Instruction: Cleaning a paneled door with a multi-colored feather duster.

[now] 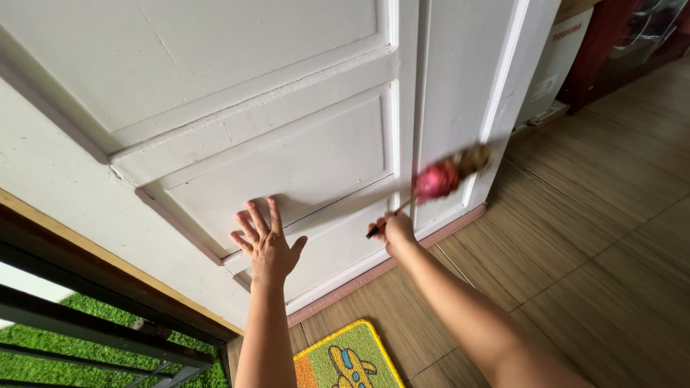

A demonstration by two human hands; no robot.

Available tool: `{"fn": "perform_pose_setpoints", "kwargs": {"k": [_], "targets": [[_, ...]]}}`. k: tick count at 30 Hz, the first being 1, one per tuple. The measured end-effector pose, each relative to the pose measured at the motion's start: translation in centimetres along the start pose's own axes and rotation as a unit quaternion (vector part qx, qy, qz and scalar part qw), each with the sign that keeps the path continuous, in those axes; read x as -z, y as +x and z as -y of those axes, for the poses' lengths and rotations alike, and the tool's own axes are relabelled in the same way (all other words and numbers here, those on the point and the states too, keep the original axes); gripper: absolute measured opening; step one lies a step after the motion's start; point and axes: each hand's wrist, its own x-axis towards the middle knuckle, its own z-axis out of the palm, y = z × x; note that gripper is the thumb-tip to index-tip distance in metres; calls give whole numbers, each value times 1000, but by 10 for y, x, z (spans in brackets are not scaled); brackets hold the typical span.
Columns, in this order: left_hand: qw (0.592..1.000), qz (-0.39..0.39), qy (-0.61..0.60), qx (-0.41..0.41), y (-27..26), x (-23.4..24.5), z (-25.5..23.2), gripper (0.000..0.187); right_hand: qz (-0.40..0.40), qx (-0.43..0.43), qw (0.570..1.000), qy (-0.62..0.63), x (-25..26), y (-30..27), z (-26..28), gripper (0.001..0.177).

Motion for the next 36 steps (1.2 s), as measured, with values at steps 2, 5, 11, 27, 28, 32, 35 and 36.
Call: {"fn": "perform_pose_setpoints", "kwargs": {"k": [2,5,11,27,28,32,35,36], "targets": [[1000,3,-3,2,0,0,0,123,30,57,998,-23,-7,-12,10,19],[1000,-2,-11,0,-1,0,-1,122,56,142,985,-81,-1,-4,4,16],[1000,-1,-3,1,0,0,-2,123,-18,62,991,-115,36,38,-43,17],[1000,16,1,9,0,4,-4,122,-60,-9,998,-28,43,51,-61,16],[1000,14,4,8,0,4,-3,122,-48,34,996,-65,37,37,-57,16],[1000,3,-1,2,-1,2,-2,122,-50,21,995,-89,51,44,-62,17],[1000,0,-5,1,-1,3,-2,123,-63,-65,994,-66,72,60,-67,16],[1000,6,-2,5,-1,4,-2,123,-69,-97,991,-57,78,65,-67,17]]}}
